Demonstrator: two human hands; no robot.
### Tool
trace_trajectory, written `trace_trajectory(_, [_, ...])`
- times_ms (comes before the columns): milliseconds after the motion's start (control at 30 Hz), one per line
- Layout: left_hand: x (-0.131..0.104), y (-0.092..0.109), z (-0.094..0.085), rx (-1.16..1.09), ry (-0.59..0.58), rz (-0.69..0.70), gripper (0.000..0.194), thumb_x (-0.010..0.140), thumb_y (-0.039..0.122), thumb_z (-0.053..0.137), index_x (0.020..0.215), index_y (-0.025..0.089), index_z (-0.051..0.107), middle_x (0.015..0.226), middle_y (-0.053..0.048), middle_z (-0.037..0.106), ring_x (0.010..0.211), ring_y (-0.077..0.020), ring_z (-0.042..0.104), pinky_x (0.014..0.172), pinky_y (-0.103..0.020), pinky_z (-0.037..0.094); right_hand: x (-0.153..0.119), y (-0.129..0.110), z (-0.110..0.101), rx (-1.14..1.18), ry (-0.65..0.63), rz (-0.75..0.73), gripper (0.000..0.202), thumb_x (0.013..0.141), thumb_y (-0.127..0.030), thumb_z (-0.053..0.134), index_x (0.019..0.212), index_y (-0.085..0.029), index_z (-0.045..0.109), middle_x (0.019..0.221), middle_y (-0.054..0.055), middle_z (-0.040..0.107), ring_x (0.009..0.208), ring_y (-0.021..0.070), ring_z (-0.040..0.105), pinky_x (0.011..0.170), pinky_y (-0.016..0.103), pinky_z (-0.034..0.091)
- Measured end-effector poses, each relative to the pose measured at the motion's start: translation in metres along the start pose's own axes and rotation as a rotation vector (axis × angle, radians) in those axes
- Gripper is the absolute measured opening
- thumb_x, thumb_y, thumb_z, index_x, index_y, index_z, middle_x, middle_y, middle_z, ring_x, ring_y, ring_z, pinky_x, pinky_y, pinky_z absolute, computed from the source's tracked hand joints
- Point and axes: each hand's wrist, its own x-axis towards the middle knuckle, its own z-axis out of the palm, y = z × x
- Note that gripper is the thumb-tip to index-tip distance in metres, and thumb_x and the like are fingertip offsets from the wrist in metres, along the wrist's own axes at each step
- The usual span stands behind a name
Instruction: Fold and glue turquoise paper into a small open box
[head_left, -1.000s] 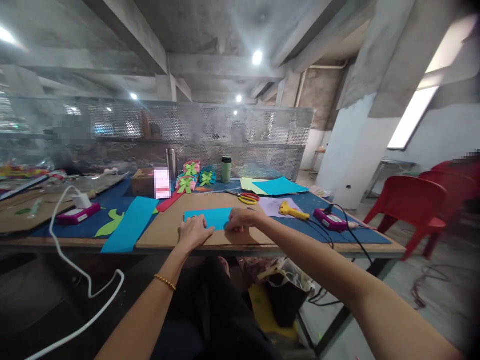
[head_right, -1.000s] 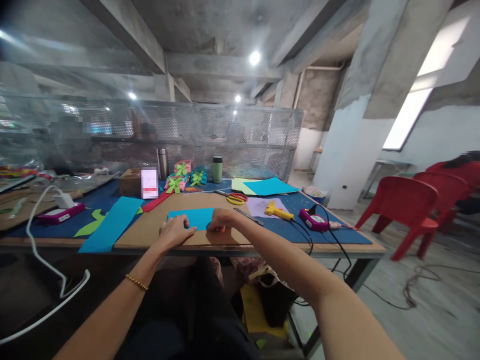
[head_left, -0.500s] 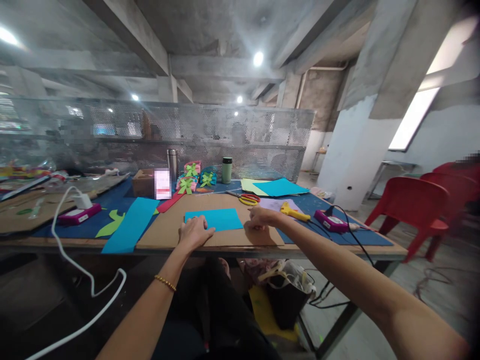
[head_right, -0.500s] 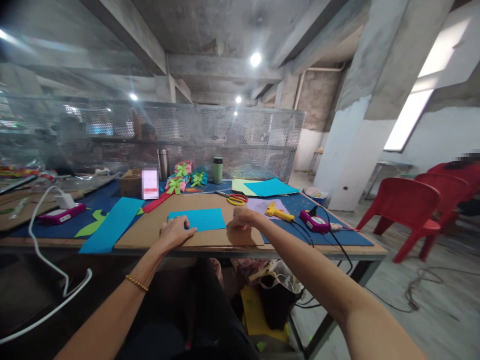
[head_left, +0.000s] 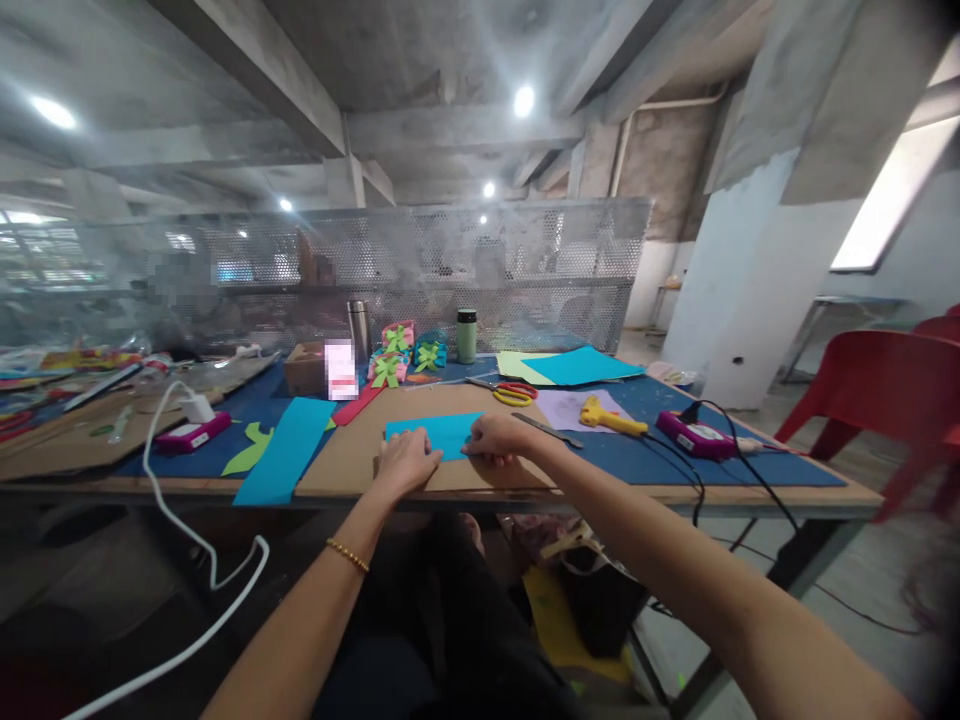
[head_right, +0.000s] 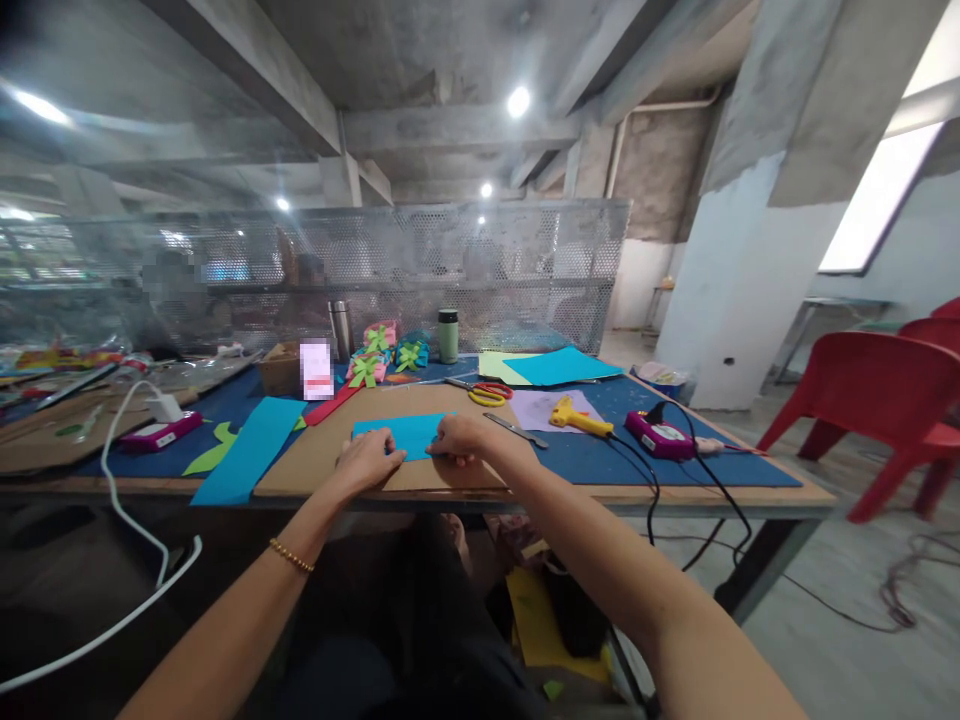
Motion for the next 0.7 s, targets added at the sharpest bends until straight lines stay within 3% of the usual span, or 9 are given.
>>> trace_trajectory(133, [0.000,0.017,-0.003,0.015,-0.033,0.026,0.025,0.087,0.037,0.048,0.091,0.020,0.065,0.106,-0.014,0.072,0.106,-0.0319,0.064,0.088,-0.042,0.044,-0.001,0.001,-0.001,-0.038,-0.006,-0.001,0.034,0.087,-0.044,0.060,0.073,-0.013,0.065,0.061,0.005,0.068,0.044,0.0119,0.057,0.049,0.022,0.044])
trace_trajectory(267, [0.003,0.022,-0.001,0.002,-0.082,0.023,0.033,0.086,0.047,0.049,0.089,0.020,0.067,0.105,-0.015,0.073,0.107,-0.0330,0.065,0.085,-0.040,0.046,-0.004,0.001,-0.001,-0.086,0.017,-0.024,0.035,0.087,-0.047,0.059,0.075,-0.014,0.066,0.059,0.004,0.067,0.045,0.0119,0.057,0.048,0.022,0.040])
trace_trajectory(433, [0.010,0.015,0.000,-0.032,-0.133,0.011,0.029,0.081,0.047,0.054,0.085,0.021,0.066,0.099,-0.012,0.074,0.102,-0.0307,0.066,0.081,-0.037,0.047,-0.009,-0.003,-0.002,-0.162,0.057,-0.026,0.035,0.088,-0.047,0.058,0.077,-0.015,0.068,0.057,0.005,0.066,0.048,0.0137,0.058,0.050,0.022,0.038])
trace_trajectory(700, [0.014,-0.010,-0.003,-0.103,-0.181,-0.019,0.017,0.076,0.036,0.058,0.071,0.020,0.058,0.078,-0.005,0.069,0.076,-0.0212,0.064,0.058,-0.027,0.039,-0.011,-0.004,-0.001,-0.233,0.097,-0.027,0.037,0.087,-0.048,0.054,0.078,-0.016,0.071,0.060,0.008,0.069,0.058,0.0191,0.065,0.055,0.025,0.040])
